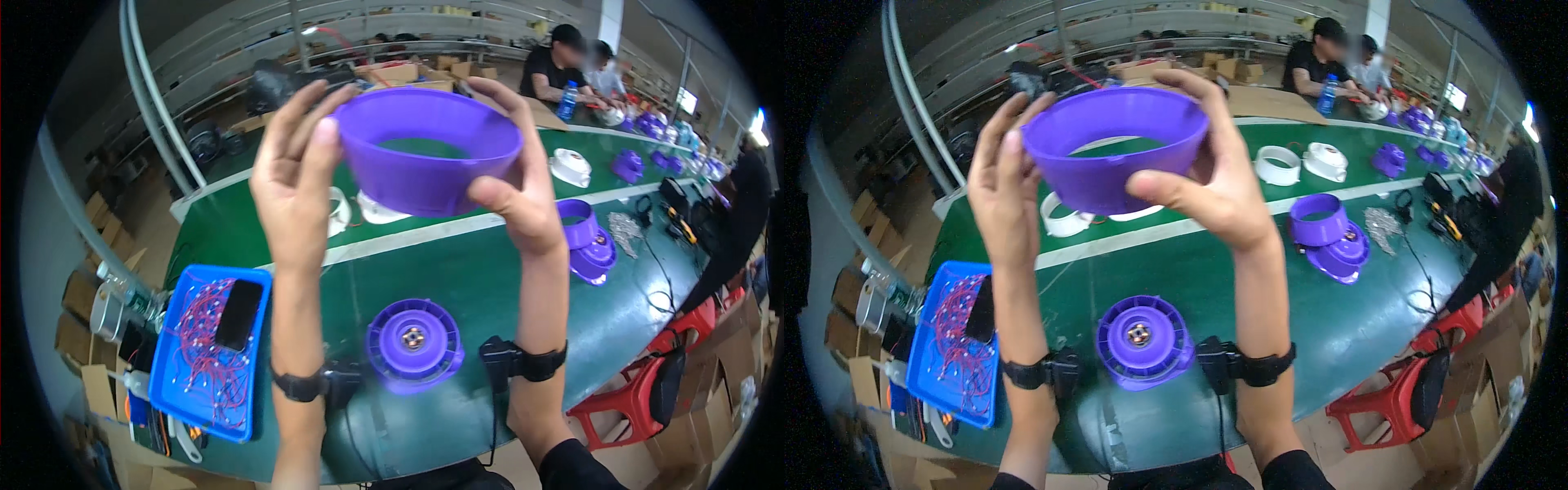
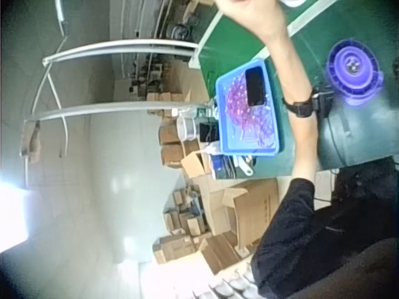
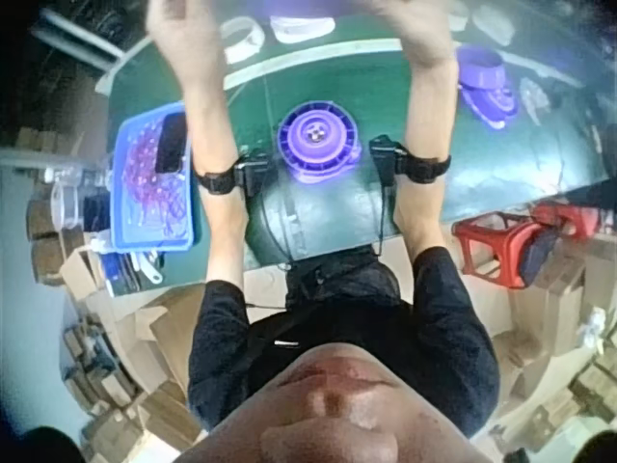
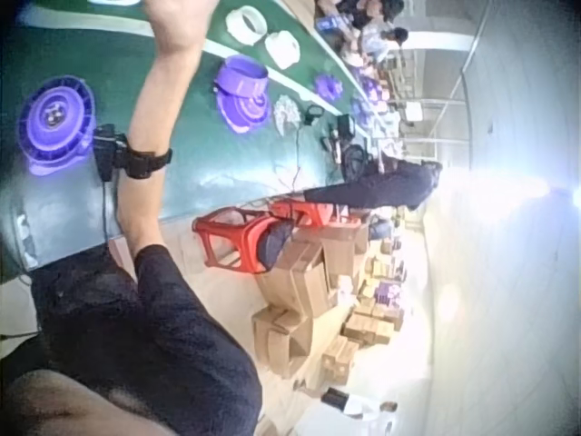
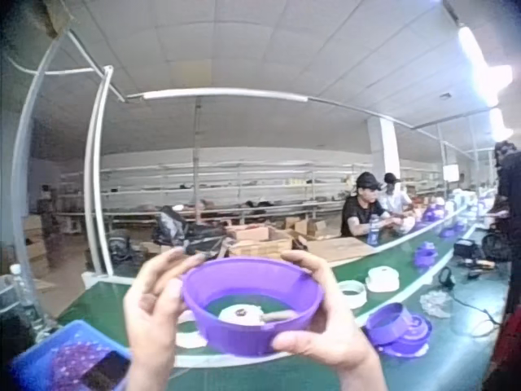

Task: The person assembles small electric fans by hand at a green workbench. They pick up white and purple plastic fan components, connect red and black wires to the internal motor, and fit the parts together. The person handles the components one at a time, inspecting the wiring and casing before placing the assembled units on the table.

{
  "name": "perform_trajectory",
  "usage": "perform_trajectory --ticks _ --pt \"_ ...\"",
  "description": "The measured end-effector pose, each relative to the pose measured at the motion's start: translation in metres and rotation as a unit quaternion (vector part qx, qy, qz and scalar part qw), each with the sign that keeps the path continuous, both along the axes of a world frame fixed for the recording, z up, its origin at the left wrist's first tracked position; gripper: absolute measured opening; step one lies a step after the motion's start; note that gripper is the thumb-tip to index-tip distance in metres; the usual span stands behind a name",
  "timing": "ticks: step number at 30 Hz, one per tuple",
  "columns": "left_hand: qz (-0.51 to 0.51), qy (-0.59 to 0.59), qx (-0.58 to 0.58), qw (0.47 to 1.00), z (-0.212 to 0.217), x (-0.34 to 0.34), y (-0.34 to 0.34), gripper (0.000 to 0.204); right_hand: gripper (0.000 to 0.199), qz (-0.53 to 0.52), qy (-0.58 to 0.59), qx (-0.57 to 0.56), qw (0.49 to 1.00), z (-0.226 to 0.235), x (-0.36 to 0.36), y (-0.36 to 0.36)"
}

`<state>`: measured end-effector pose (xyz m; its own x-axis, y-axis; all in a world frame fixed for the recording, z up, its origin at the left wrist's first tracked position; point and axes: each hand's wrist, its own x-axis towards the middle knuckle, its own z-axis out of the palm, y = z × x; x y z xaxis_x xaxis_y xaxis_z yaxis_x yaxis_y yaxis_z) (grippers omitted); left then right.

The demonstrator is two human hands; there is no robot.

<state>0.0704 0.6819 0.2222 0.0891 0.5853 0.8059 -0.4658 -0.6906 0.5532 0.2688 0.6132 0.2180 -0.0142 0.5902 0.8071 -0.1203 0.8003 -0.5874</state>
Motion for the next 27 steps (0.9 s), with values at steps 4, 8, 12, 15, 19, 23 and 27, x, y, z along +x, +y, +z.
perform_trajectory --ticks 4,8,12,15,19,23,27 --pt "0.013 0.046 0.023 0.999 -0.001 0.006 -0.007 0.090 0.095 -0.073 -0.045 -0.024 0.996 0.003 -0.005 -0.002" --pt "0.028 0.042 0.015 0.999 -0.011 0.017 0.000 0.109 0.088 -0.111 -0.120 -0.003 0.987 -0.002 -0.004 -0.002" --pt "0.036 0.064 0.034 0.997 -0.002 0.006 -0.011 0.121 0.088 -0.081 -0.123 0.013 0.989 0.001 -0.013 -0.002" --pt "-0.042 0.036 0.045 0.997 -0.006 0.004 0.002 0.097 0.093 -0.017 -0.069 0.005 0.997 0.002 -0.002 -0.008" --pt "0.039 -0.020 0.045 0.998 -0.007 -0.004 0.006 0.055 0.097 0.107 0.026 -0.015 0.994 0.001 -0.004 -0.005" --pt "0.044 0.032 0.032 0.998 0.000 -0.004 -0.007 0.084 0.096 0.047 -0.039 -0.029 0.998 0.001 -0.010 -0.003" --pt "0.003 0.086 0.075 0.993 -0.005 -0.003 -0.003 0.100 0.092 0.060 -0.043 -0.043 0.996 -0.002 -0.018 0.000"
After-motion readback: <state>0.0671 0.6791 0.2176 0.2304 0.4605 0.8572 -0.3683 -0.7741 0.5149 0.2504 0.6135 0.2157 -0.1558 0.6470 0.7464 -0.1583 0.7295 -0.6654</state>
